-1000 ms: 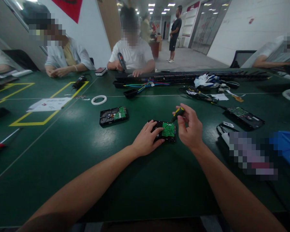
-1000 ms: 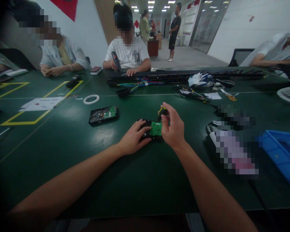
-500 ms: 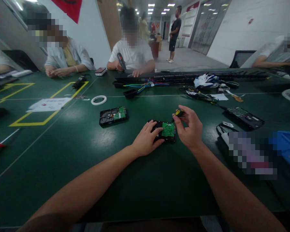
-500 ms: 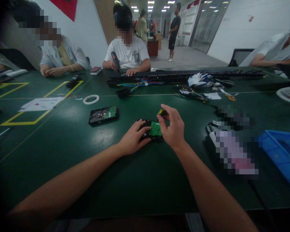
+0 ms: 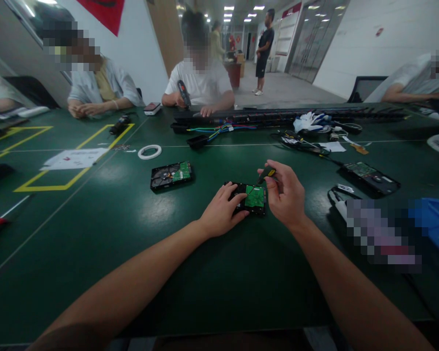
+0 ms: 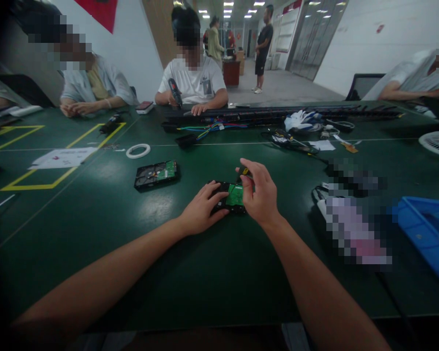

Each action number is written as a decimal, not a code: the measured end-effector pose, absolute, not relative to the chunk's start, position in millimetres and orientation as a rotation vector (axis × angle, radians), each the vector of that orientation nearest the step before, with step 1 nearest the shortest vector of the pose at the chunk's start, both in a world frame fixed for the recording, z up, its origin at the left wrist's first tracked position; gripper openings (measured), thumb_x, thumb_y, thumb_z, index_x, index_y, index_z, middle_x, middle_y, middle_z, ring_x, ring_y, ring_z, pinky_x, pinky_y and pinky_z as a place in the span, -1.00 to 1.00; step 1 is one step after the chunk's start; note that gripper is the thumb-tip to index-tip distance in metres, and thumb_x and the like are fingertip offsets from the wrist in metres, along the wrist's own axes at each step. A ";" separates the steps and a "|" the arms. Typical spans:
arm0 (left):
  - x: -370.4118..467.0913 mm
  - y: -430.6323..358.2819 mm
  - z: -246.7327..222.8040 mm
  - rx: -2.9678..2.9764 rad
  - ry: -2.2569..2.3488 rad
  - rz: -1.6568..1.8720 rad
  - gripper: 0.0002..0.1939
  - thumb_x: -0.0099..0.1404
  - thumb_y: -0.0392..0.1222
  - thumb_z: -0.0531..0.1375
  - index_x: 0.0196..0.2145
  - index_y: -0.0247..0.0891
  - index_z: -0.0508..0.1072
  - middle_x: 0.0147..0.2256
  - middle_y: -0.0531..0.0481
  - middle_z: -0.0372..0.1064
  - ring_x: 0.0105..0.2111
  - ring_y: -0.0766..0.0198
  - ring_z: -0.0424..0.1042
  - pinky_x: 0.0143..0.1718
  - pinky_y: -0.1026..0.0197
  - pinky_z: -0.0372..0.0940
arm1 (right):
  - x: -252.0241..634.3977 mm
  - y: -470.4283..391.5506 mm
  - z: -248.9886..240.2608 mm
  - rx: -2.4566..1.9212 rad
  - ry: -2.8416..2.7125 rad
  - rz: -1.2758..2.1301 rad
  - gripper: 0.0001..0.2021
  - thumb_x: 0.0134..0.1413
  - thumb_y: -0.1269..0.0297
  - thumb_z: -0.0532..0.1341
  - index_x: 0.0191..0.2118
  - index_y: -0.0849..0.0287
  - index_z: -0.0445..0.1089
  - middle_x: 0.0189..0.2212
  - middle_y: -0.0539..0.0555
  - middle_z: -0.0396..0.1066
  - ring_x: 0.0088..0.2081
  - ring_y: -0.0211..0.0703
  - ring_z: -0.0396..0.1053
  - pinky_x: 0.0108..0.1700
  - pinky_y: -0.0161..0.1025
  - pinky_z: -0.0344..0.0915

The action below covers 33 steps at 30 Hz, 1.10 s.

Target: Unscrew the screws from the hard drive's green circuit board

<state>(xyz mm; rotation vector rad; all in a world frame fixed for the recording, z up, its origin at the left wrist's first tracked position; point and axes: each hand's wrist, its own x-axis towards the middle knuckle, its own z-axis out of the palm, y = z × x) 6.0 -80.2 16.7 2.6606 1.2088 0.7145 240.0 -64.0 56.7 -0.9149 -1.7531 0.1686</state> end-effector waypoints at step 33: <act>5.1 -78.7 15.0 2.661 1.187 0.732 -0.48 0.51 0.05 0.26 0.30 -0.19 0.37 0.41 -0.35 0.14 0.51 -0.27 0.01 0.46 -0.41 0.07 | 232.8 -71.7 70.7 -0.978 -1.730 -0.092 -0.55 0.31 0.22 0.36 0.26 -0.13 0.39 -0.04 0.10 0.42 -0.10 -0.03 0.50 -0.13 -0.03 0.62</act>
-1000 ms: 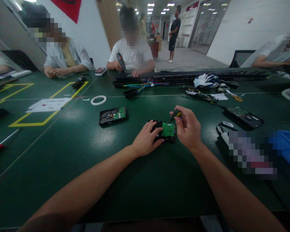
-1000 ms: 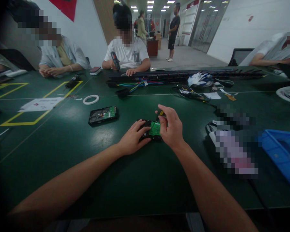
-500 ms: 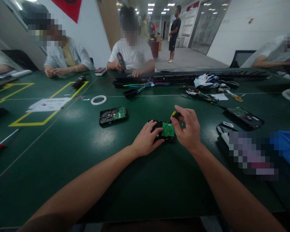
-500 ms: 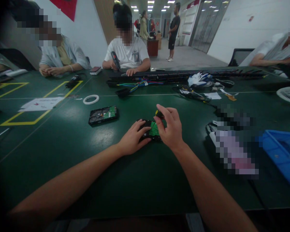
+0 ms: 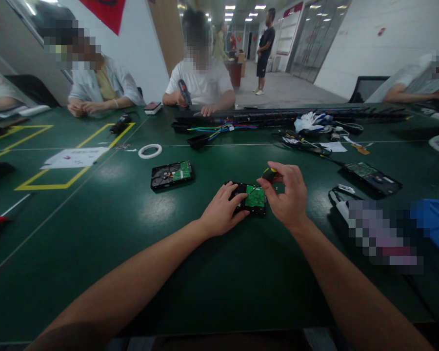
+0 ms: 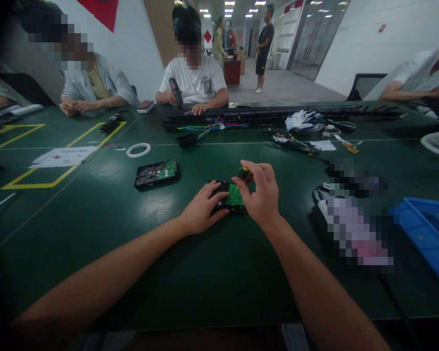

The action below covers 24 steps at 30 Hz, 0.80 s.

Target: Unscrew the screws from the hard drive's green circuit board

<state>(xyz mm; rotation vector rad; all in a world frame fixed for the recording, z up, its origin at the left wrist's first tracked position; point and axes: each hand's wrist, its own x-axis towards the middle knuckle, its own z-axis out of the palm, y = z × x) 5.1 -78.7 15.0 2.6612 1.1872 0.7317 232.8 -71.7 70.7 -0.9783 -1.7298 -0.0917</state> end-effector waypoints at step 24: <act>6.5 -79.1 15.4 2.653 1.206 0.728 -0.48 0.51 0.06 0.27 0.30 -0.18 0.38 0.41 -0.32 0.16 0.51 -0.26 0.01 0.47 -0.41 0.04 | 231.2 -69.8 60.0 -0.908 -1.802 0.264 -0.47 0.42 0.38 0.15 0.40 -0.15 0.21 0.24 0.10 0.46 0.14 0.01 0.58 0.17 0.08 0.60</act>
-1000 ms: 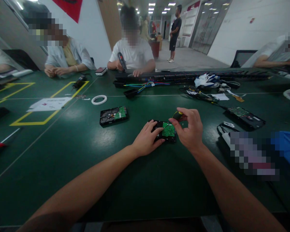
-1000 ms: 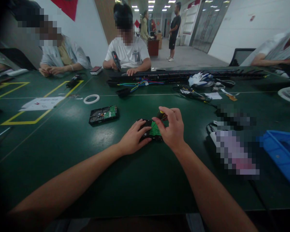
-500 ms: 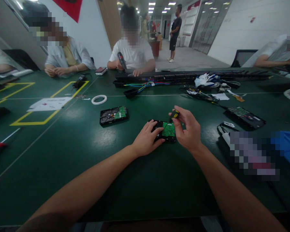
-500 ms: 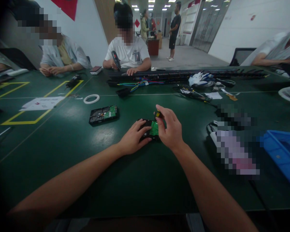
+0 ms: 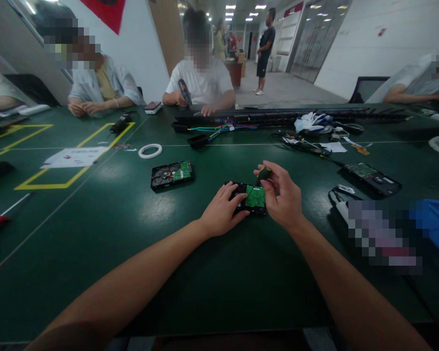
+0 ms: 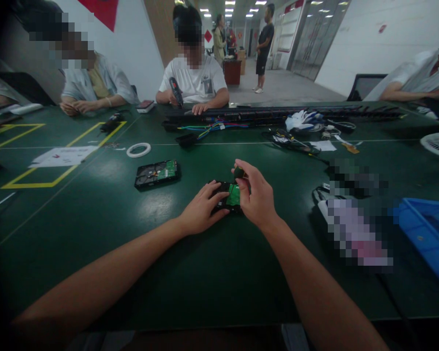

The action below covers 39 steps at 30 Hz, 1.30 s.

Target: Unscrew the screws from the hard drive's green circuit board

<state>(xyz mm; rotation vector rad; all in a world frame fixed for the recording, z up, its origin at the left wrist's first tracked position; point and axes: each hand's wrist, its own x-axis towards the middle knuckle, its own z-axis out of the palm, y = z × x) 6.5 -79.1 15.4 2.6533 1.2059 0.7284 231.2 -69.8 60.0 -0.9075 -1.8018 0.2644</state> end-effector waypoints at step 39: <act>5.5 -79.1 16.2 2.675 1.191 0.718 -0.47 0.51 0.05 0.27 0.31 -0.23 0.37 0.40 -0.35 0.15 0.51 -0.27 0.01 0.47 -0.37 0.06 | 231.2 -66.5 56.1 -0.988 -1.716 -0.021 -0.48 0.26 0.18 0.41 0.26 -0.10 0.29 0.01 0.09 0.45 -0.13 -0.03 0.55 -0.08 0.01 0.61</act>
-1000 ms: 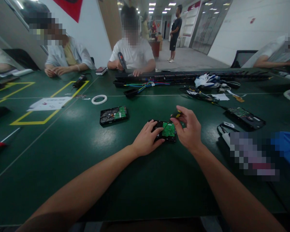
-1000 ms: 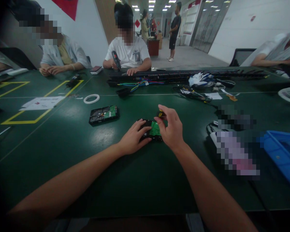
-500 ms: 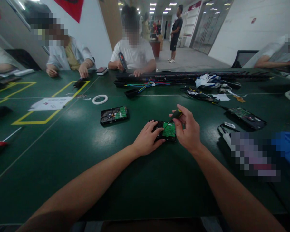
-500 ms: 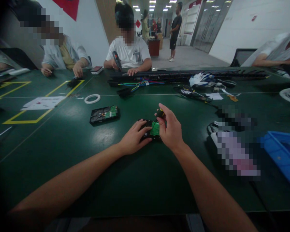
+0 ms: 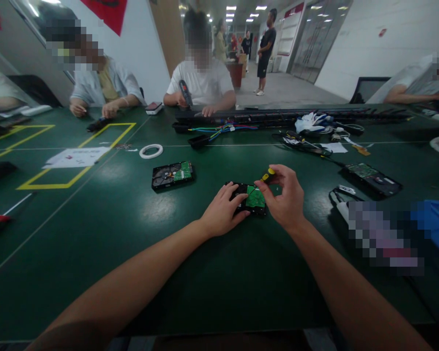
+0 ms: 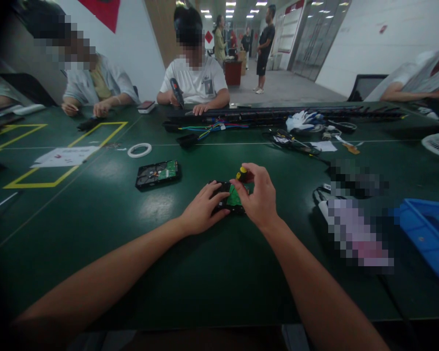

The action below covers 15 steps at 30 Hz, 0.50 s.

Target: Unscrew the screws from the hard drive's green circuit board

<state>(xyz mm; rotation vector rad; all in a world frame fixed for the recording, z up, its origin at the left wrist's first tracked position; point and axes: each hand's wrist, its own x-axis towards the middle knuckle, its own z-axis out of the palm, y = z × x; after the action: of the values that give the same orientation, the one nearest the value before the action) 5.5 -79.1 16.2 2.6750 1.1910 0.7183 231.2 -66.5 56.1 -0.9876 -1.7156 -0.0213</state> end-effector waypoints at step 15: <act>5.9 -77.7 14.1 2.678 1.200 0.729 -0.47 0.51 0.06 0.27 0.30 -0.21 0.38 0.40 -0.34 0.16 0.50 -0.26 0.03 0.47 -0.38 0.06 | 231.1 -67.6 57.7 -1.038 -1.703 -0.035 -0.48 0.28 0.19 0.37 0.28 -0.06 0.27 0.06 0.13 0.44 -0.14 -0.03 0.54 -0.13 0.00 0.62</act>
<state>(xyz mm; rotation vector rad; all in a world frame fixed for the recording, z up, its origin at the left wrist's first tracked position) 5.9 -77.7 14.1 2.6784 1.1997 0.7293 231.1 -67.6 57.7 -1.0385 -1.7029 -0.0353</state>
